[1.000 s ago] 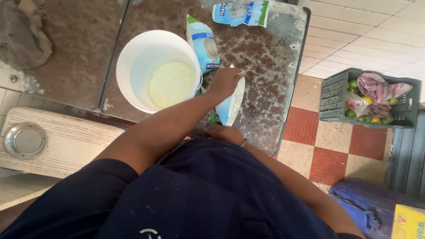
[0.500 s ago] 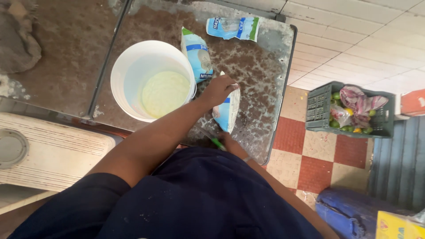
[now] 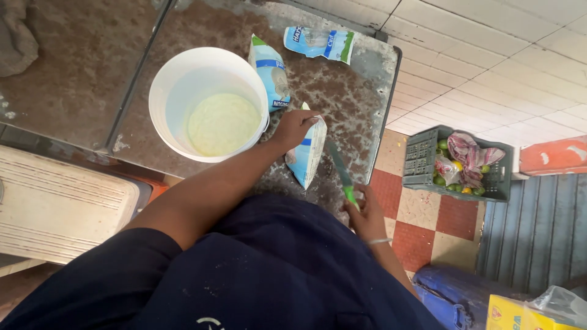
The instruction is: Opening packets of curd with a knife and pouring them into a white bowl.
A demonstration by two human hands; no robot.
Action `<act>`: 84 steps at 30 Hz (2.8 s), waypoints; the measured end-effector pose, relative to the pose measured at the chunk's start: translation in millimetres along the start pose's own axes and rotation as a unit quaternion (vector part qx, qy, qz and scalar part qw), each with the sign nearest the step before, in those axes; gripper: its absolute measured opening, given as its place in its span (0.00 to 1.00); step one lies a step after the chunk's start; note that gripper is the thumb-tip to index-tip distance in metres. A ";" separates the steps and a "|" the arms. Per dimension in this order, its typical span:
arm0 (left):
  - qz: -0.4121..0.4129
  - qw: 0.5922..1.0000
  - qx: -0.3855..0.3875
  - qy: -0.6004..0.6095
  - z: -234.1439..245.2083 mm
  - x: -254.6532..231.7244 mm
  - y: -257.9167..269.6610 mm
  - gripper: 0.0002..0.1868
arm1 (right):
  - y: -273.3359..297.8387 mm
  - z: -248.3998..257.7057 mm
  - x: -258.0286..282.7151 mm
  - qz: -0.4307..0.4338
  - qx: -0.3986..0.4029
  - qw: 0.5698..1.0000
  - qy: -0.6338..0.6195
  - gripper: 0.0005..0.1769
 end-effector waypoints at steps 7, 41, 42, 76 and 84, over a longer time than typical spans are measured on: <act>-0.002 1.000 0.011 -0.003 2.0 -3.7 0.4 0.13 | -30.3 -14.5 22.1 0.265 -0.047 0.934 0.236 0.26; 0.037 0.994 -0.036 -0.102 4.0 12.0 -0.5 0.13 | -56.8 -39.7 29.9 0.207 -0.018 0.942 0.265 0.28; 0.035 0.993 -0.036 -0.103 3.1 13.1 -1.0 0.12 | -57.4 -38.5 28.2 0.190 -0.018 0.947 0.258 0.28; 0.028 0.992 -0.040 -0.121 9.7 9.7 -3.9 0.11 | -103.9 -50.0 20.7 0.208 -0.011 0.949 0.236 0.24; -0.057 0.993 -0.073 -0.073 7.3 -34.7 13.2 0.12 | -125.5 -59.1 36.7 0.233 -0.034 0.936 0.262 0.26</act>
Point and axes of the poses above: each hand's wrist, its own y-axis away from the middle knuckle, its own z-axis out of the back of the hand, x = y × z, the point moved 10 cm from there along -y, towards the middle knuckle, and after that the axes turned 8 degrees about z, right-handed, at the moved point
